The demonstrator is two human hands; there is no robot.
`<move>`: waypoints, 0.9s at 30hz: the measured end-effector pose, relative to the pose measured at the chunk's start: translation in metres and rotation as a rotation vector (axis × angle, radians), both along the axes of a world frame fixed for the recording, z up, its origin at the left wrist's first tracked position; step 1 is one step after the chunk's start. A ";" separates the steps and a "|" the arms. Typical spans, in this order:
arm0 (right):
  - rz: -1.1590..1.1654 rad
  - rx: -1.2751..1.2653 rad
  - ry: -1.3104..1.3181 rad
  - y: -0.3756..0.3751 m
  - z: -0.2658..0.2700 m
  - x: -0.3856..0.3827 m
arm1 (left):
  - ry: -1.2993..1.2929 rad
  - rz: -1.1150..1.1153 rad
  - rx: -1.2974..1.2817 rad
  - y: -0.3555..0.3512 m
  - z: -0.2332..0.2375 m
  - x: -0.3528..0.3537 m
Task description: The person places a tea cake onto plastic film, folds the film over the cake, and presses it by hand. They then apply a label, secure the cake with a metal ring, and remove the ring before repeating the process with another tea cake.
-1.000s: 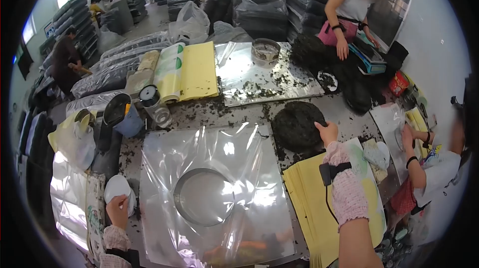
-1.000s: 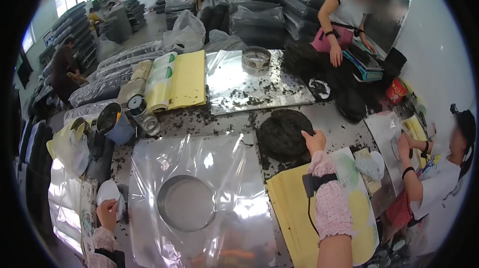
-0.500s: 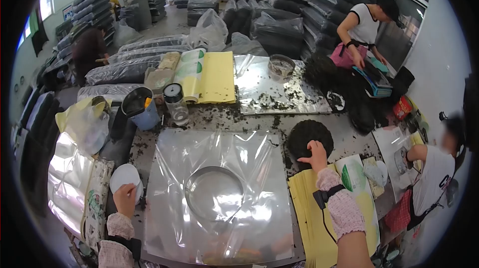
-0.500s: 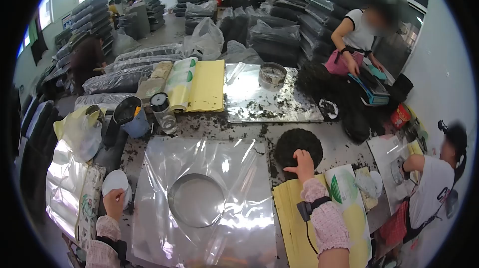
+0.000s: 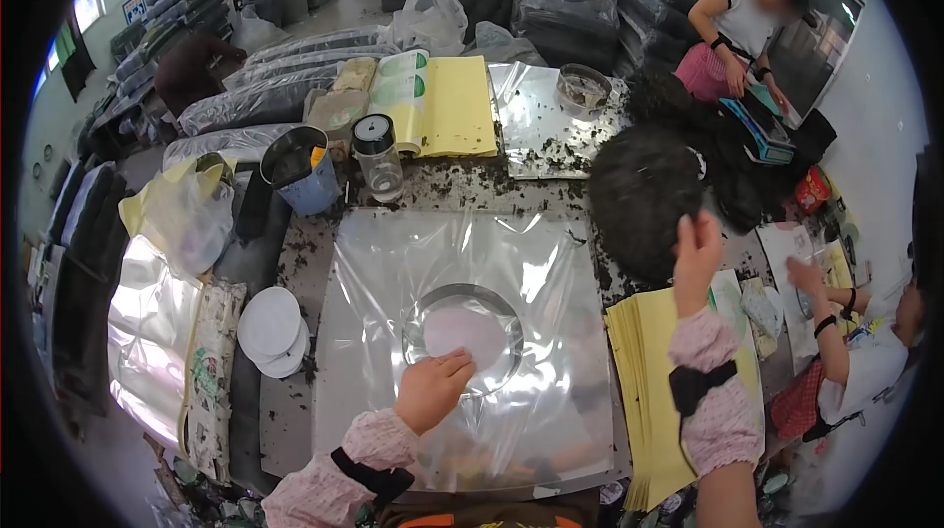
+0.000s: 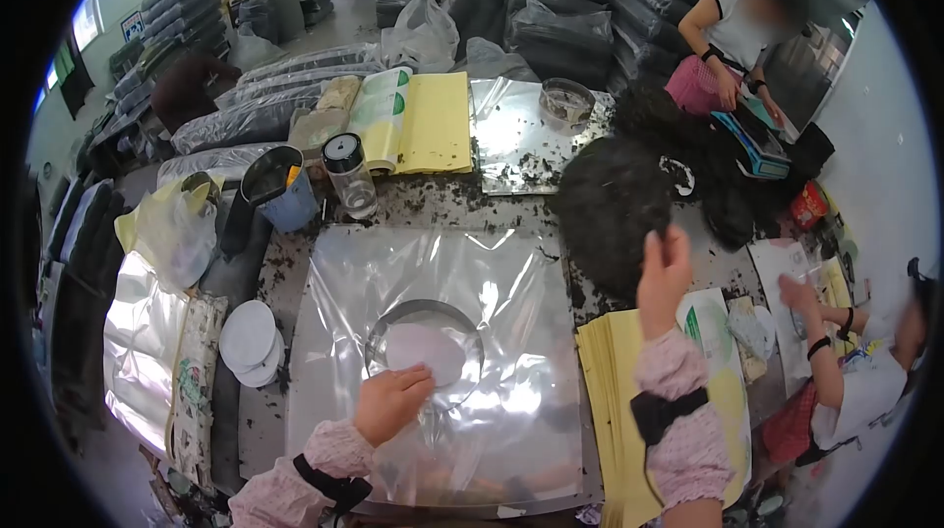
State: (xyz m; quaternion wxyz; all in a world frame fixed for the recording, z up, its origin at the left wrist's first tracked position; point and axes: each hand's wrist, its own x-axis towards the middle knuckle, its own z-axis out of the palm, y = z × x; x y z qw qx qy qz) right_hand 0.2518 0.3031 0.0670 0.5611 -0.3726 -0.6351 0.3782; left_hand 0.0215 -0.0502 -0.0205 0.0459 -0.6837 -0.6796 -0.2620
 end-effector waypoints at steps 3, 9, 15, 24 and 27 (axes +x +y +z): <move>0.296 -0.608 0.143 -0.089 -0.013 -0.035 | -0.171 0.033 0.153 -0.010 0.031 0.003; 0.642 -0.828 -0.066 -0.179 -0.090 -0.059 | -0.262 0.212 -0.121 -0.009 0.035 -0.034; 0.770 0.329 -1.166 -0.177 -0.008 -0.108 | -0.176 0.190 -0.518 0.025 0.059 -0.038; 0.689 0.297 -1.489 -0.202 -0.091 -0.146 | 0.356 0.225 -0.632 0.058 -0.010 -0.025; 0.770 0.296 -1.406 -0.191 -0.104 -0.146 | 0.107 0.075 -0.808 0.070 -0.003 -0.043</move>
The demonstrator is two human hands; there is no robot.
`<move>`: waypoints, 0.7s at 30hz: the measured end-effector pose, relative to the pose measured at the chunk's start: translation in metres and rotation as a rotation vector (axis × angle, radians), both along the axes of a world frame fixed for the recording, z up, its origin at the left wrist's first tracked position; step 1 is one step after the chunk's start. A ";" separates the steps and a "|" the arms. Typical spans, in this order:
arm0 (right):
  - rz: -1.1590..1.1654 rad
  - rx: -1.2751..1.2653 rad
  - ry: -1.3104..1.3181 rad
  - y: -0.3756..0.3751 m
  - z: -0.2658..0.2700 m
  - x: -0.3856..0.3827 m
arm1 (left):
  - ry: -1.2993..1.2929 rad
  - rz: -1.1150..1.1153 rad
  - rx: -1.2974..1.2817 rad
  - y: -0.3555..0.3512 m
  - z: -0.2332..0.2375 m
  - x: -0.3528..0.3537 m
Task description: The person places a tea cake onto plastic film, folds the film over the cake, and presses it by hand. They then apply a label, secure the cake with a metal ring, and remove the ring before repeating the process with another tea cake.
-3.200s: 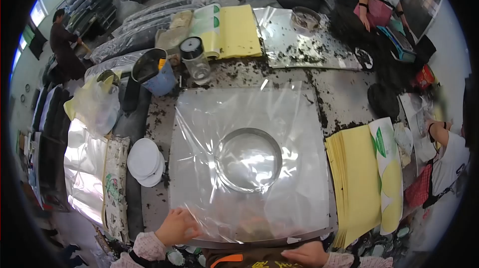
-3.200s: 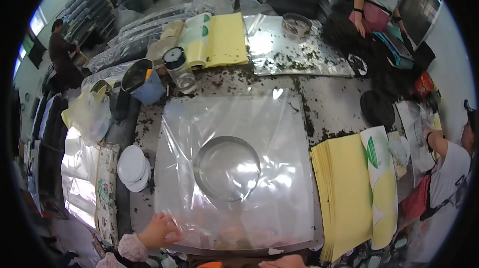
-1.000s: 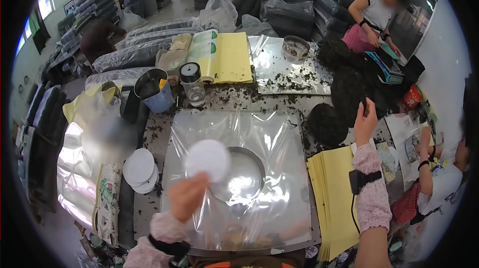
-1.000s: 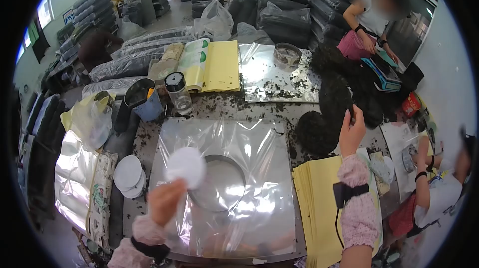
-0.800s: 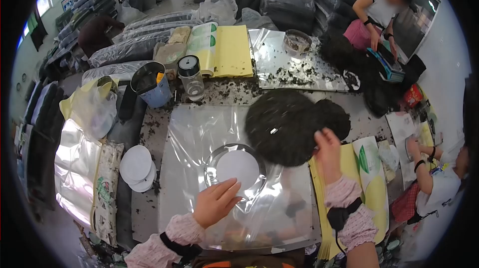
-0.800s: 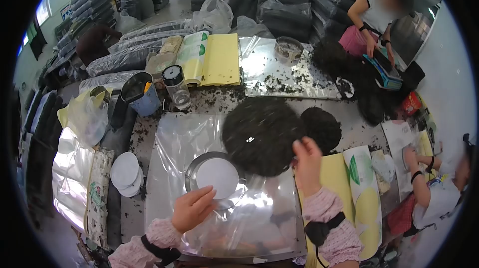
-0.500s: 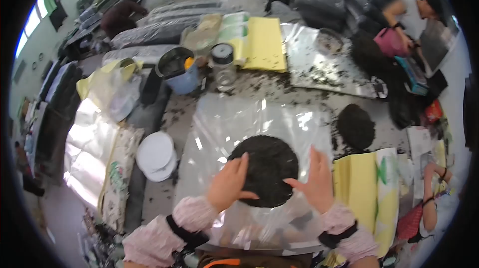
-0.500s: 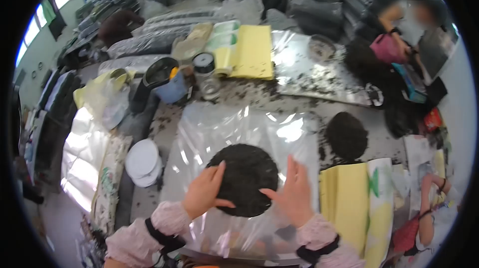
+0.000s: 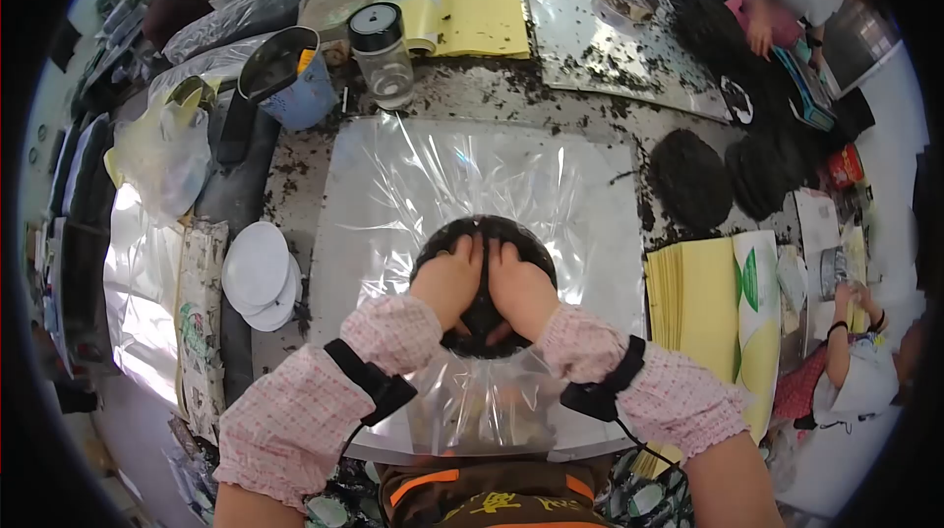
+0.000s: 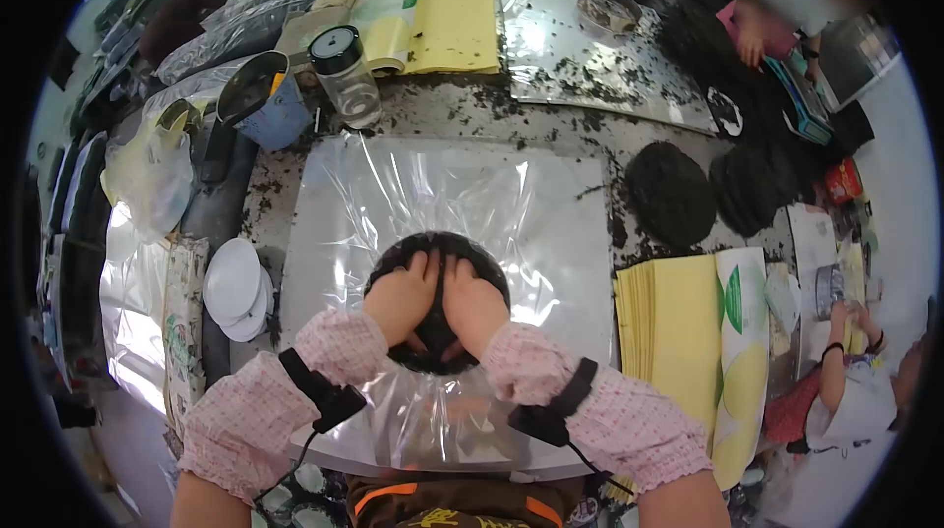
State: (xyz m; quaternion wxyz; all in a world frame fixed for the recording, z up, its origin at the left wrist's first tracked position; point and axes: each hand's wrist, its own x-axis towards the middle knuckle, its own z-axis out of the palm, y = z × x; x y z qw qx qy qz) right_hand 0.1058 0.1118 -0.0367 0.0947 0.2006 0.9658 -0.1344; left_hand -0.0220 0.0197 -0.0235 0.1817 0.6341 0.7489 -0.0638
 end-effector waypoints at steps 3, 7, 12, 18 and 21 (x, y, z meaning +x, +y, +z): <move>-0.029 0.031 0.038 -0.006 -0.001 0.000 | -0.012 0.007 0.083 -0.006 -0.001 0.001; 0.084 -0.204 0.255 0.009 0.022 0.023 | -0.034 0.042 0.035 -0.008 0.009 0.004; -0.725 -0.660 0.748 0.083 0.019 0.062 | -0.231 -0.087 0.379 -0.007 0.014 0.008; -0.796 -0.059 0.745 0.172 0.007 0.157 | -0.173 -0.075 0.363 -0.007 0.009 0.009; -0.575 0.403 0.118 0.238 -0.012 0.155 | -0.171 -0.077 0.370 -0.005 0.011 0.009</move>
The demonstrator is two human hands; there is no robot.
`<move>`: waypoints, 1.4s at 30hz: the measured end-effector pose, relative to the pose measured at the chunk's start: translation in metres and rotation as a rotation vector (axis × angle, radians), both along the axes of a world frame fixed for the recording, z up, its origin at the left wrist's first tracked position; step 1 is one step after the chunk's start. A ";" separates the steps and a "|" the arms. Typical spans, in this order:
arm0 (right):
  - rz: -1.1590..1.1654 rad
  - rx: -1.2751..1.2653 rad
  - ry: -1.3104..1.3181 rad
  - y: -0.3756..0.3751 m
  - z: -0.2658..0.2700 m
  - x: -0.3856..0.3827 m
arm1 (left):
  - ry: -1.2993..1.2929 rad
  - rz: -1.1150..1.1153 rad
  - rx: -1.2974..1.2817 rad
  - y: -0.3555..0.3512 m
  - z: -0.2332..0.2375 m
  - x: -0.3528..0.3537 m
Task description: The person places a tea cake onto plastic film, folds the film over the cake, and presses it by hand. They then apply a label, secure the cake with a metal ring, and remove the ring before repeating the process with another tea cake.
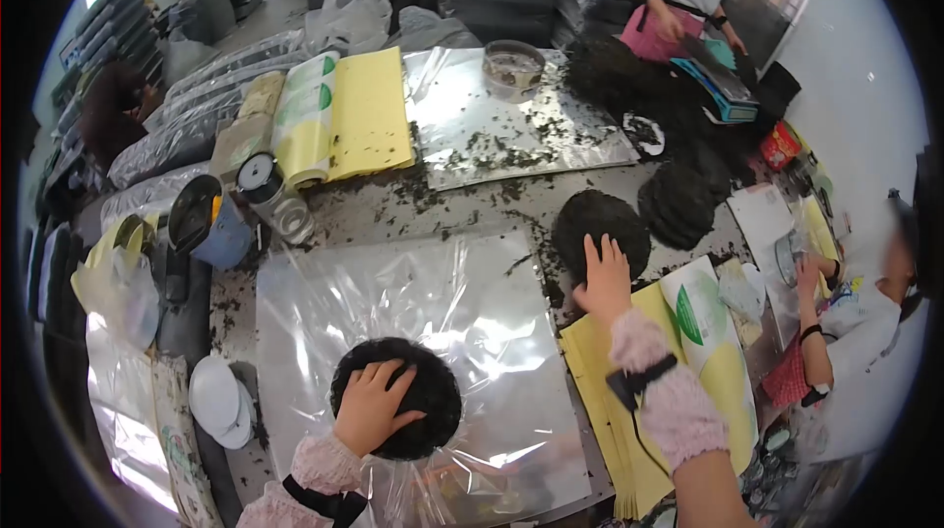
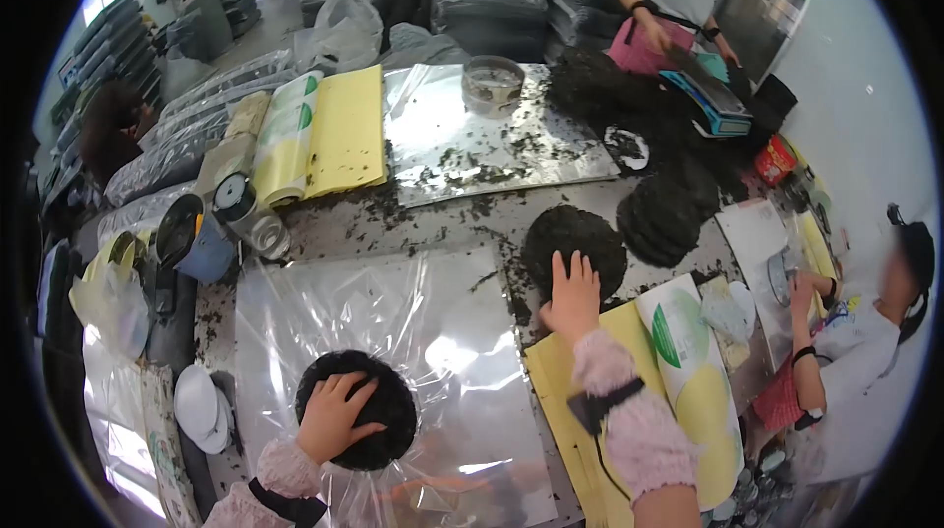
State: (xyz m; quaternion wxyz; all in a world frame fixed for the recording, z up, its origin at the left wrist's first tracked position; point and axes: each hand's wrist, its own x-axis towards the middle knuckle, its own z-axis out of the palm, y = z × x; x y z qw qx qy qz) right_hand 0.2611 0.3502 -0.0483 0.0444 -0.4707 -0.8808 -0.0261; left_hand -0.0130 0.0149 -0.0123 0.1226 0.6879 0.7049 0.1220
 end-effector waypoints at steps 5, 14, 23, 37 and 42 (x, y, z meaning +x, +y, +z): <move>-0.050 -0.153 0.173 0.057 -0.008 -0.037 | -0.131 0.080 0.133 -0.012 0.003 -0.001; 0.938 -0.051 0.400 -0.292 0.077 -0.091 | -1.527 0.492 0.461 -0.060 0.022 -0.021; 0.991 -0.381 0.446 -0.270 0.068 -0.099 | -0.653 0.596 0.537 -0.048 -0.023 -0.022; 0.995 -0.549 0.037 -0.243 0.033 -0.145 | 0.024 -0.429 -0.038 0.011 0.012 -0.034; 0.931 -0.678 0.009 -0.246 0.007 -0.147 | 0.053 -0.396 -0.142 0.021 -0.005 -0.029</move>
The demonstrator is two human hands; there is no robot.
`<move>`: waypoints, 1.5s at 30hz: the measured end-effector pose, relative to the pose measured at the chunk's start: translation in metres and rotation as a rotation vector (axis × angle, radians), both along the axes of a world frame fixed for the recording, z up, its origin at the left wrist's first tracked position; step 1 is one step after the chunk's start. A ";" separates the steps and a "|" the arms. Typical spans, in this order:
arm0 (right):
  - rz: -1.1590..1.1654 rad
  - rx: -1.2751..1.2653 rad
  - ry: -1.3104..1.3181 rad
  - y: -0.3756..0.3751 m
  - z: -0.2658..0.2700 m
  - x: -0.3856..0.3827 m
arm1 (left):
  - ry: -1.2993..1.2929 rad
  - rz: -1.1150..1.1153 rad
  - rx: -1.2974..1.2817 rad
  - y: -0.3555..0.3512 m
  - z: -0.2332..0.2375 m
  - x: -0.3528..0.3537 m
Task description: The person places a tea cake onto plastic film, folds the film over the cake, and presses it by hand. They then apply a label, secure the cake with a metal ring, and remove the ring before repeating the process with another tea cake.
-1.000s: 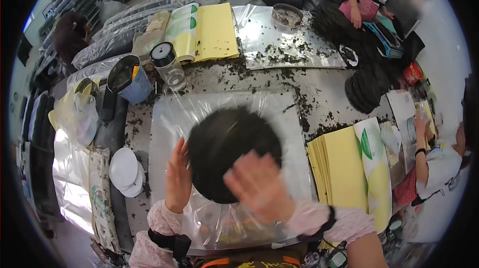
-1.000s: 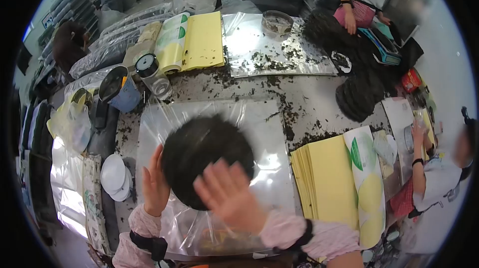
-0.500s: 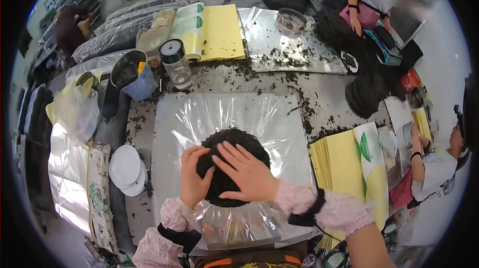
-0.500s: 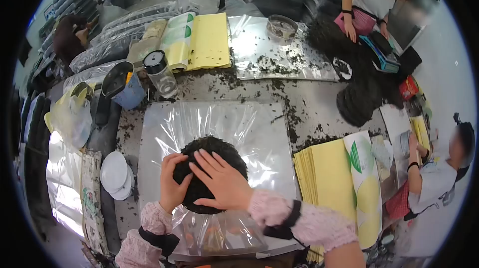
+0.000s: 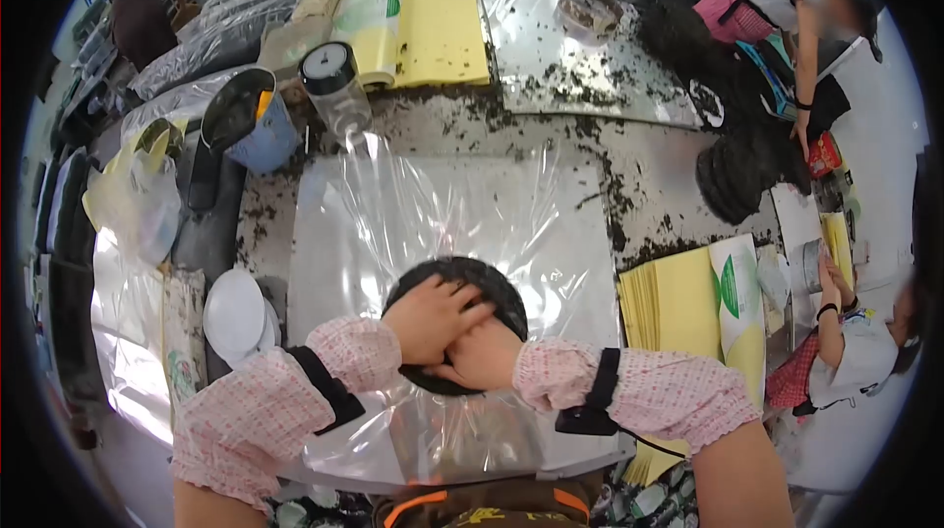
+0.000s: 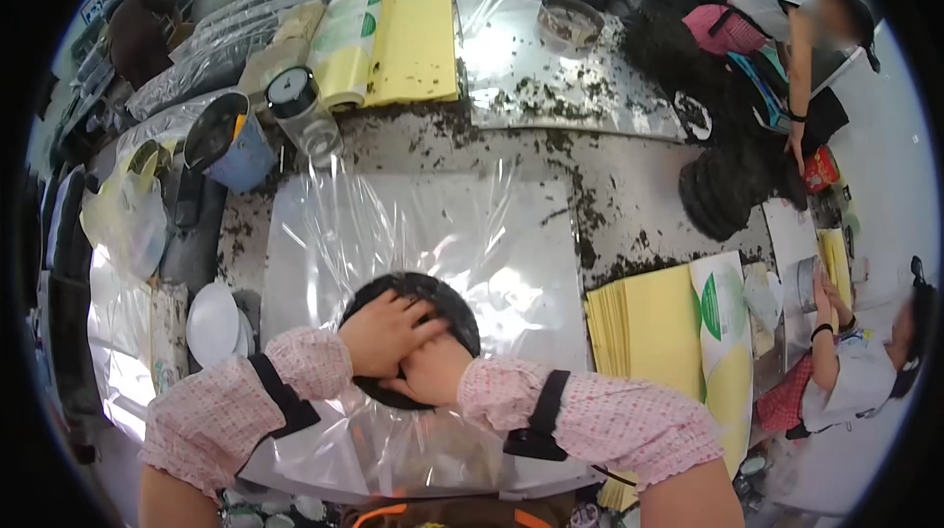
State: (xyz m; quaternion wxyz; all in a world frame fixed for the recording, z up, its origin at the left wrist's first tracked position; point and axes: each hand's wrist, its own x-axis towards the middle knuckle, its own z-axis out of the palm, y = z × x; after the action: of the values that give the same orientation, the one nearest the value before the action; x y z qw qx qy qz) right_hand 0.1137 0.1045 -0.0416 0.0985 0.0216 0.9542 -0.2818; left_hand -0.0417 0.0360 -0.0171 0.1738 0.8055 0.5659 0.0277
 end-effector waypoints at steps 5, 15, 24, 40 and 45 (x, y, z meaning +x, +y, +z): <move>-0.014 0.078 0.106 -0.004 -0.003 0.002 | 0.097 -0.013 0.207 -0.017 0.013 0.004; -0.037 0.339 0.270 -0.002 0.002 -0.002 | -0.054 0.729 0.860 -0.094 0.102 0.011; 0.388 -0.349 0.589 -0.149 0.107 0.091 | -0.178 0.431 0.772 -0.170 -0.032 0.101; -0.515 -0.038 0.804 -0.027 0.022 0.025 | -0.655 1.011 0.794 -0.071 0.010 0.074; -0.567 -0.345 0.725 -0.018 0.025 0.029 | -0.600 0.764 0.578 -0.055 0.016 0.062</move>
State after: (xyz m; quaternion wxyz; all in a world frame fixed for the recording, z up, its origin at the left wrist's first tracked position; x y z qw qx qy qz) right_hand 0.1423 0.0869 -0.0163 -0.3183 0.1645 0.8230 -0.4408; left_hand 0.0198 -0.0187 -0.0012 0.0770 0.5150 0.7125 0.4703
